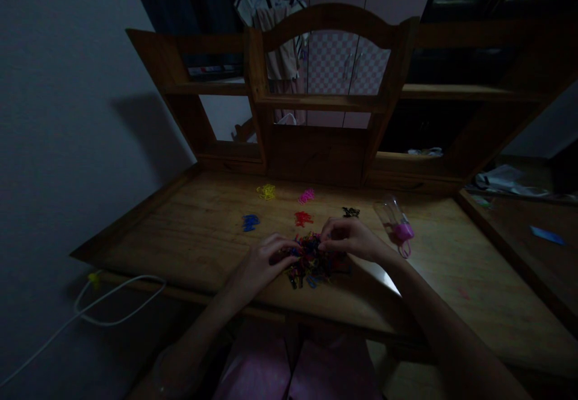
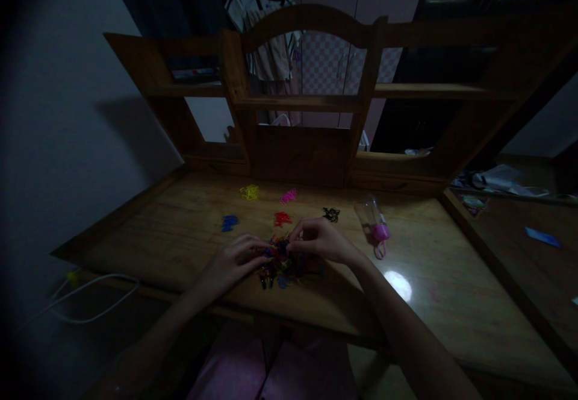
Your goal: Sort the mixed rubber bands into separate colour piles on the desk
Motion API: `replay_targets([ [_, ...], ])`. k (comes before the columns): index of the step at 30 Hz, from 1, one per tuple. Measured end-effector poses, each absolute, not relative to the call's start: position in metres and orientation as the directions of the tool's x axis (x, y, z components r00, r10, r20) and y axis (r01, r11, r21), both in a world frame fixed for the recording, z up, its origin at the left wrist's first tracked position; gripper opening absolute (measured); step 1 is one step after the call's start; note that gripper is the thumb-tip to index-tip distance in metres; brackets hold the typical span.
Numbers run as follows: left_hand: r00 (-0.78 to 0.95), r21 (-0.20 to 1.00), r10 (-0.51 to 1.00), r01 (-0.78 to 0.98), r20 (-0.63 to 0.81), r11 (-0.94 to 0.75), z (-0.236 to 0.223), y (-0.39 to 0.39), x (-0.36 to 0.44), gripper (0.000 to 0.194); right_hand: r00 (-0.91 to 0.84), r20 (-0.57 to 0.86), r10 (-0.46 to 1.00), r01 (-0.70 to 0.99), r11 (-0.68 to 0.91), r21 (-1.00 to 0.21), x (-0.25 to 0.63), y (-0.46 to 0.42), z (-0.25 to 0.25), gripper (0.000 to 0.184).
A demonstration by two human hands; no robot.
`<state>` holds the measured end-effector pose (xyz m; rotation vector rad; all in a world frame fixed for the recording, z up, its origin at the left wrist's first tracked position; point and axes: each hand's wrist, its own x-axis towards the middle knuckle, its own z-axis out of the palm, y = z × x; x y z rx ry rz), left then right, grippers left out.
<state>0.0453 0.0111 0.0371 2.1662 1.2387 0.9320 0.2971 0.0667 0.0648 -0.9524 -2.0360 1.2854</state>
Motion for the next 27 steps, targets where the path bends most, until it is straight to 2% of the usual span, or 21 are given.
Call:
replay_targets([
  [5, 0.357, 0.64, 0.854, 0.566, 0.377, -0.519, 0.038, 0.003, 0.046, 0.019, -0.44, 0.074, 0.895, 0.247, 0.2, -0.948, 0.312, 0.078, 0.072, 0.028],
  [9, 0.397, 0.599, 0.819, 0.559, 0.414, -0.573, 0.038, -0.006, 0.047, 0.017, -0.257, 0.128, 0.958, 0.26, 0.196, -0.946, 0.336, 0.095, 0.07, 0.029],
  [14, 0.528, 0.53, 0.741, 0.522, 0.415, -0.669, 0.036, -0.015, 0.044, 0.019, -0.057, 0.185, 0.981, 0.498, 0.189, -0.846, 0.371, 0.115, 0.051, 0.03],
  [21, 0.586, 0.519, 0.722, 0.515, 0.367, -0.682, 0.031, -0.021, 0.038, 0.021, -0.047, 0.278, 0.96, 0.693, 0.232, -0.683, 0.378, 0.12, 0.041, 0.028],
  [24, 0.577, 0.497, 0.736, 0.55, 0.354, -0.671, 0.029, -0.025, 0.045, 0.02, -0.052, 0.248, 0.967, 0.644, 0.222, -0.732, 0.373, 0.116, 0.049, 0.032],
  [27, 0.59, 0.443, 0.738, 0.594, 0.328, -0.672, 0.028, -0.028, 0.055, 0.018, -0.229, 0.187, 0.955, 0.533, 0.284, -0.797, 0.363, 0.104, 0.066, 0.032],
])
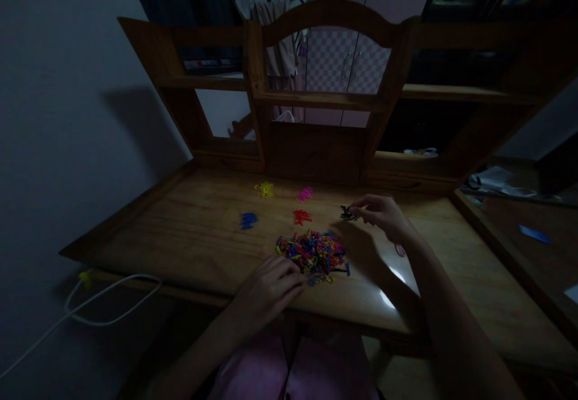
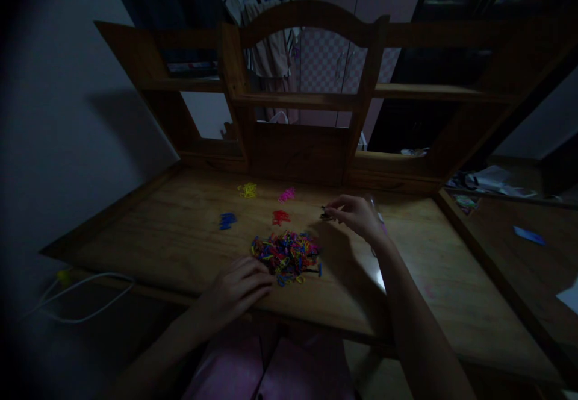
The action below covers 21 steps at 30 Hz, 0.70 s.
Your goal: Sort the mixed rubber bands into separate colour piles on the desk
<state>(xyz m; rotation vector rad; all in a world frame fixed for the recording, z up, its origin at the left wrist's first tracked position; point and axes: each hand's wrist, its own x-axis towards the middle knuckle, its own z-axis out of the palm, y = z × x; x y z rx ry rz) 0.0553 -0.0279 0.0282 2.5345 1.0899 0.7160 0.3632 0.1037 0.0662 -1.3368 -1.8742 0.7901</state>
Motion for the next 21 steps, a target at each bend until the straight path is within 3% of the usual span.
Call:
replay_targets([
  [3, 0.577, 0.428, 0.751, 0.619, 0.32, -0.659, 0.029, -0.029, 0.061, 0.019, -0.614, 0.028, 0.788, 0.458, 0.385, -0.801, 0.35, 0.083, 0.083, 0.022],
  [5, 0.553, 0.45, 0.77, 0.626, 0.32, -0.637, 0.03, -0.03, 0.061, 0.019, -0.76, -0.128, 0.637, 0.478, 0.414, -0.775, 0.341, 0.068, 0.089, 0.016],
  [10, 0.506, 0.479, 0.816, 0.663, 0.278, -0.575, 0.032, -0.033, 0.05, 0.017, -0.727, -0.208, 0.654, 0.618, 0.491, -0.614, 0.328, 0.051, 0.085, 0.007],
  [14, 0.5, 0.468, 0.829, 0.687, 0.251, -0.556, 0.031, -0.036, 0.046, 0.016, -0.703, -0.236, 0.671, 0.675, 0.524, -0.519, 0.325, 0.052, 0.074, 0.014],
  [18, 0.509, 0.436, 0.818, 0.692, 0.27, -0.575, 0.033, -0.035, 0.047, 0.017, -0.726, -0.284, 0.626, 0.666, 0.536, -0.52, 0.322, 0.052, 0.075, 0.017],
  [21, 0.529, 0.413, 0.797, 0.682, 0.29, -0.603, 0.036, -0.033, 0.049, 0.014, -0.75, -0.272, 0.603, 0.624, 0.507, -0.595, 0.326, 0.054, 0.082, 0.015],
])
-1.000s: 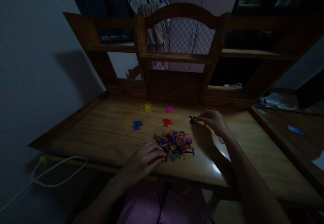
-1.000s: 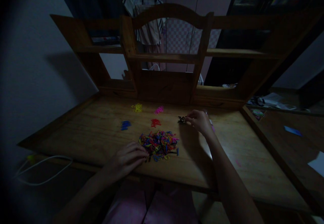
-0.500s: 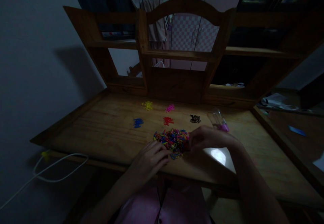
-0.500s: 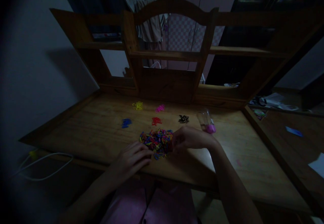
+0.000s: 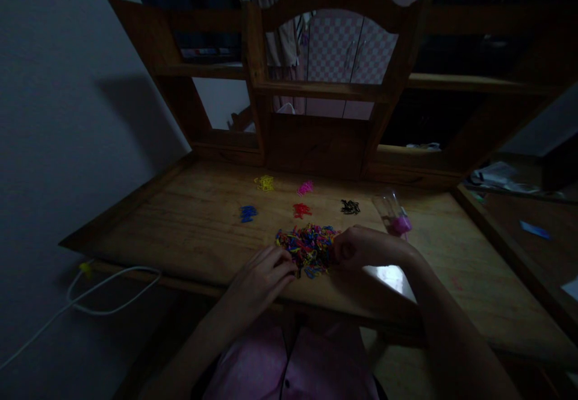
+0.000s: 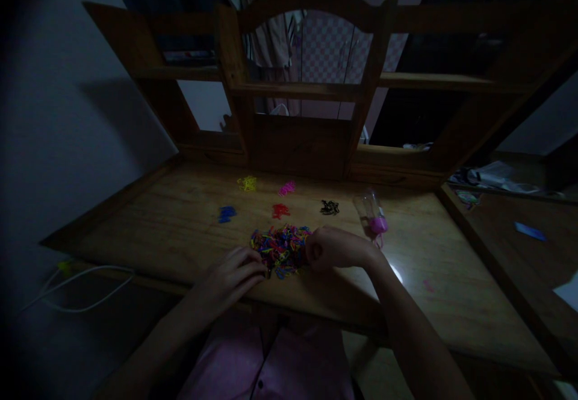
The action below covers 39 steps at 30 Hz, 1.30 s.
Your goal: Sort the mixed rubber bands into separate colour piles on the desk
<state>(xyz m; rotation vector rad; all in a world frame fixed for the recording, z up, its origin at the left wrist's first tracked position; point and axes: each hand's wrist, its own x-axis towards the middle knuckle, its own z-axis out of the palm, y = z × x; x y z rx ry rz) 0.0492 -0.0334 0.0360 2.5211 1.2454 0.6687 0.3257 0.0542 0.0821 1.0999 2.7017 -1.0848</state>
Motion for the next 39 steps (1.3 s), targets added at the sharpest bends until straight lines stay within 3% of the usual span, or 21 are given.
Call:
replay_targets([
  [3, 0.56, 0.397, 0.772, 0.663, 0.299, -0.635, 0.039, -0.031, 0.051, 0.012, -0.758, -0.165, 0.631, 0.526, 0.444, -0.725, 0.334, 0.066, 0.084, 0.012],
  [5, 0.58, 0.389, 0.759, 0.652, 0.296, -0.651, 0.04, -0.031, 0.051, 0.012, -0.66, -0.025, 0.751, 0.501, 0.415, -0.759, 0.339, 0.078, 0.079, 0.013],
  [9, 0.605, 0.367, 0.743, 0.647, 0.286, -0.668, 0.037, -0.03, 0.05, 0.012, -0.324, 0.262, 0.909, 0.692, 0.417, -0.589, 0.345, 0.098, 0.059, 0.013],
  [12, 0.61, 0.339, 0.73, 0.646, 0.308, -0.683, 0.035, -0.029, 0.047, 0.013, -0.201, 0.337, 0.92, 0.83, 0.343, -0.439, 0.347, 0.106, 0.045, 0.013],
  [16, 0.604, 0.337, 0.74, 0.659, 0.296, -0.673, 0.035, -0.028, 0.044, 0.012, -0.137, 0.35, 0.926, 0.889, 0.272, -0.37, 0.348, 0.109, 0.04, 0.017],
  [19, 0.592, 0.367, 0.762, 0.67, 0.26, -0.646, 0.037, -0.028, 0.044, 0.011, -0.15, 0.36, 0.921, 0.844, 0.309, -0.438, 0.343, 0.104, 0.047, 0.019],
  [23, 0.59, 0.39, 0.768, 0.665, 0.249, -0.637, 0.037, -0.029, 0.046, 0.008, -0.475, 0.167, 0.864, 0.61, 0.46, -0.645, 0.327, 0.087, 0.062, 0.025],
  [26, 0.574, 0.414, 0.775, 0.658, 0.265, -0.629, 0.037, -0.029, 0.047, 0.008, -0.747, -0.019, 0.665, 0.413, 0.441, -0.797, 0.312, 0.071, 0.069, 0.026],
  [28, 0.554, 0.433, 0.781, 0.653, 0.288, -0.622, 0.037, -0.029, 0.046, 0.008, -0.818, -0.069, 0.571, 0.357, 0.41, -0.839, 0.305, 0.064, 0.07, 0.028],
  [39, 0.522, 0.49, 0.765, 0.589, 0.376, -0.643, 0.033, -0.023, 0.045, 0.014, -0.805, -0.033, 0.592, 0.332, 0.404, -0.853, 0.297, 0.06, 0.067, 0.019],
])
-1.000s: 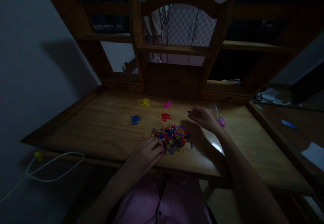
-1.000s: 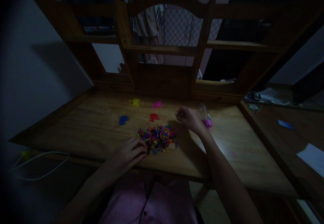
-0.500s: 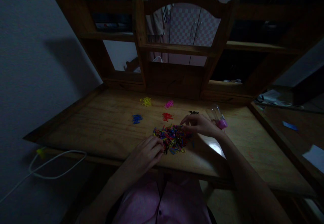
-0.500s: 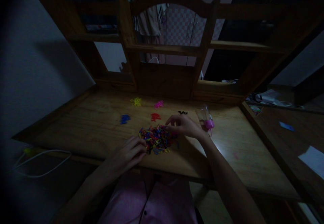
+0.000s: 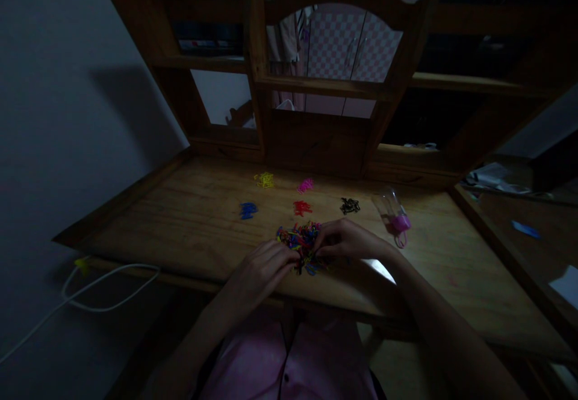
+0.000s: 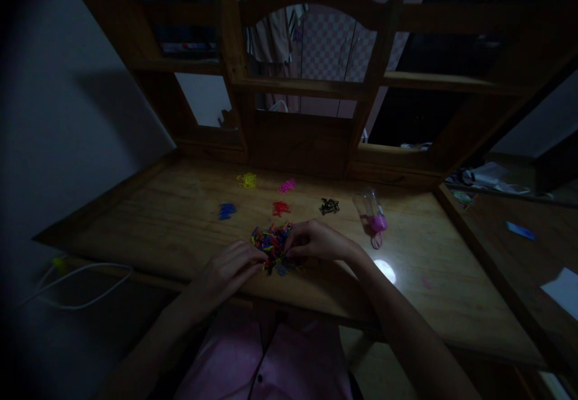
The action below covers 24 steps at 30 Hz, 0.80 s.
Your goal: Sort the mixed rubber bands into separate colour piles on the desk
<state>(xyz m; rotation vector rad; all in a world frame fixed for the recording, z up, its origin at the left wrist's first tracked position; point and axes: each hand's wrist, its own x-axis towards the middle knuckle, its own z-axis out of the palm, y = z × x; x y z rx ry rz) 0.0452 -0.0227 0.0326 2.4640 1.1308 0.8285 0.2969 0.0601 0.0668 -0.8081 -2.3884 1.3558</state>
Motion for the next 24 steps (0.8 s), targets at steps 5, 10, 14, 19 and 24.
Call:
replay_targets([
  [5, 0.607, 0.427, 0.714, 0.576, 0.348, -0.697, 0.029, -0.02, 0.045, 0.02, -0.727, -0.043, 0.685, 0.334, 0.299, -0.894, 0.3, 0.061, 0.074, 0.024],
  [10, 0.688, 0.28, 0.651, 0.588, 0.32, -0.759, 0.03, -0.017, 0.047, 0.019, -0.543, 0.033, 0.839, 0.284, 0.22, -0.933, 0.313, 0.077, 0.074, 0.026],
  [14, 0.736, 0.171, 0.594, 0.572, 0.325, -0.802, 0.034, -0.013, 0.05, 0.017, -0.201, 0.194, 0.96, 0.412, 0.263, -0.873, 0.332, 0.095, 0.069, 0.026],
  [19, 0.769, 0.073, 0.528, 0.541, 0.361, -0.838, 0.032, -0.009, 0.056, 0.014, -0.052, 0.384, 0.922, 0.701, 0.308, -0.644, 0.353, 0.109, 0.054, 0.023],
  [24, 0.724, 0.204, 0.571, 0.537, 0.386, -0.819, 0.029, -0.006, 0.058, 0.013, -0.064, 0.416, 0.907, 0.838, 0.276, -0.472, 0.354, 0.111, 0.044, 0.016],
])
